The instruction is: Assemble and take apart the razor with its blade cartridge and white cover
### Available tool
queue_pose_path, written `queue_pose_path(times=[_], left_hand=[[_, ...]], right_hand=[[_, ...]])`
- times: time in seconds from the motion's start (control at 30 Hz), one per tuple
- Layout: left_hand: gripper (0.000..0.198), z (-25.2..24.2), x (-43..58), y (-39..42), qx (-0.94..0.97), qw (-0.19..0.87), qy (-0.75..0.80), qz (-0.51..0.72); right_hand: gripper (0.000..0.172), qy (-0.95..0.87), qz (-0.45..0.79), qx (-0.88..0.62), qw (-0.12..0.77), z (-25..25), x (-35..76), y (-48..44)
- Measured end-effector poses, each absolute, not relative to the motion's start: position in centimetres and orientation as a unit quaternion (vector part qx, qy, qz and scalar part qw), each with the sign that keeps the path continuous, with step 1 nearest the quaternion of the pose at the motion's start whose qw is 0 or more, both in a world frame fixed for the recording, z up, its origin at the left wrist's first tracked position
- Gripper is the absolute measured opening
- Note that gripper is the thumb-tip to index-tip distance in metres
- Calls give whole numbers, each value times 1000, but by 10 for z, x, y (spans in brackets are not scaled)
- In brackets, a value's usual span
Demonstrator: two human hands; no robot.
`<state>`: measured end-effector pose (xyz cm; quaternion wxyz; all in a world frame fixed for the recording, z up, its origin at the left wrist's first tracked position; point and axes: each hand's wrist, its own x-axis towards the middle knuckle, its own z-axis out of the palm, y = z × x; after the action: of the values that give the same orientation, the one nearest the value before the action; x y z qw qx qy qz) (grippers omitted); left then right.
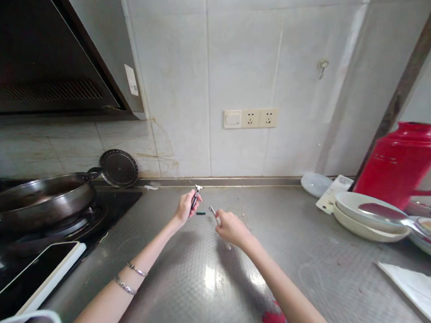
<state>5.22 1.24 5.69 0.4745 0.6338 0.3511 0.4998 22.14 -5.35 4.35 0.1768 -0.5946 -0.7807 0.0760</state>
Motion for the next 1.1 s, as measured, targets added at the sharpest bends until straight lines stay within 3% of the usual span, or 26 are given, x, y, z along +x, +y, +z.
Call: queue_pose_path(times=[0.17, 0.27, 0.37, 0.57, 0.77, 1.1], left_hand=[[33, 70, 46, 11, 631, 470, 334, 519], [30, 77, 47, 7, 649, 468, 315, 511], [29, 85, 49, 2, 670, 469, 300, 491], [30, 101, 51, -7, 696, 482, 275, 455], [26, 105, 50, -13, 719, 471, 251, 446], [19, 117, 54, -34, 808, 322, 246, 427]], right_hand=[[28, -702, 197, -600, 329, 86, 252, -46], [35, -670, 315, -550, 387, 116, 266, -49], [34, -669, 337, -502, 432, 140, 276, -57], [36, -717, 312, -454, 428, 155, 290, -68], [41, -781, 274, -424, 368, 160, 302, -72], [40, -791, 197, -436, 381, 183, 296, -96]])
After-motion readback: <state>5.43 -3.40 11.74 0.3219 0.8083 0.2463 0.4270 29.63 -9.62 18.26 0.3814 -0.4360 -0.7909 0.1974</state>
